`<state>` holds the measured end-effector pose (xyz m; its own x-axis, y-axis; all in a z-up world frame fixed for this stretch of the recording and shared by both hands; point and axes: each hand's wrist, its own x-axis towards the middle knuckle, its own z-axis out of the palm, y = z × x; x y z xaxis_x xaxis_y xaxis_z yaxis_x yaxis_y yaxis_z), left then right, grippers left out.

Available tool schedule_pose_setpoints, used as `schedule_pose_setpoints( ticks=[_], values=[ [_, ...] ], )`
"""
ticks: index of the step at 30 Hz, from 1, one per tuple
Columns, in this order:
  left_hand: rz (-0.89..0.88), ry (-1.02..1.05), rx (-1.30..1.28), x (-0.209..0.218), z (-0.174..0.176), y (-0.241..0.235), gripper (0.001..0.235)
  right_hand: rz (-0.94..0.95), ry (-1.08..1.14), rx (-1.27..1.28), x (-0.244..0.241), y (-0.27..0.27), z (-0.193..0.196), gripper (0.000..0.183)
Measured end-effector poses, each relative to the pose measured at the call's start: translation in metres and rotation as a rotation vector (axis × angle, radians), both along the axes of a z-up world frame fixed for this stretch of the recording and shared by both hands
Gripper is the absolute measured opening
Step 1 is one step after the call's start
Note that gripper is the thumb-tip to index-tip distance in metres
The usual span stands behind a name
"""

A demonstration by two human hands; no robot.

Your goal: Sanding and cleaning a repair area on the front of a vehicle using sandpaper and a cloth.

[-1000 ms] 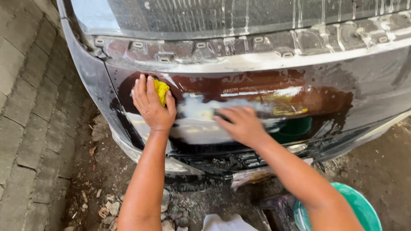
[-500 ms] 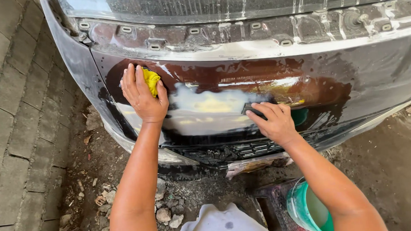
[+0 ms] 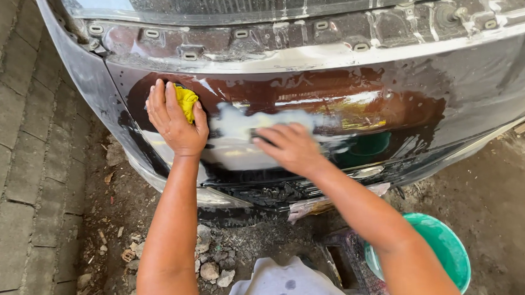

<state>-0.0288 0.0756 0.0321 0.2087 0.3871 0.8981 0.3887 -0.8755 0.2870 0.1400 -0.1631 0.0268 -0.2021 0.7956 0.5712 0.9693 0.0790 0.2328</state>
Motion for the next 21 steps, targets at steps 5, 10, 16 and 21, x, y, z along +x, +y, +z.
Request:
schedule_pose_setpoints(
  ticks=[5, 10, 16, 21],
  values=[
    [0.005, -0.013, -0.002, 0.002, 0.002, -0.004, 0.06, -0.186, -0.077, 0.039, 0.051, -0.087, 0.001, 0.048],
    [0.008, -0.013, -0.006, 0.001, 0.002, -0.005, 0.06, -0.078, -0.073, 0.083, 0.048, -0.059, -0.016, 0.039],
    [0.01, -0.006, 0.006, -0.002, 0.003, -0.002, 0.061, 0.028, -0.046, 0.021, 0.003, -0.006, 0.0, 0.047],
    [0.012, -0.01, 0.0, 0.002, 0.001, -0.002, 0.06, -0.139, -0.053, 0.05, 0.04, -0.069, -0.004, 0.047]
  ],
)
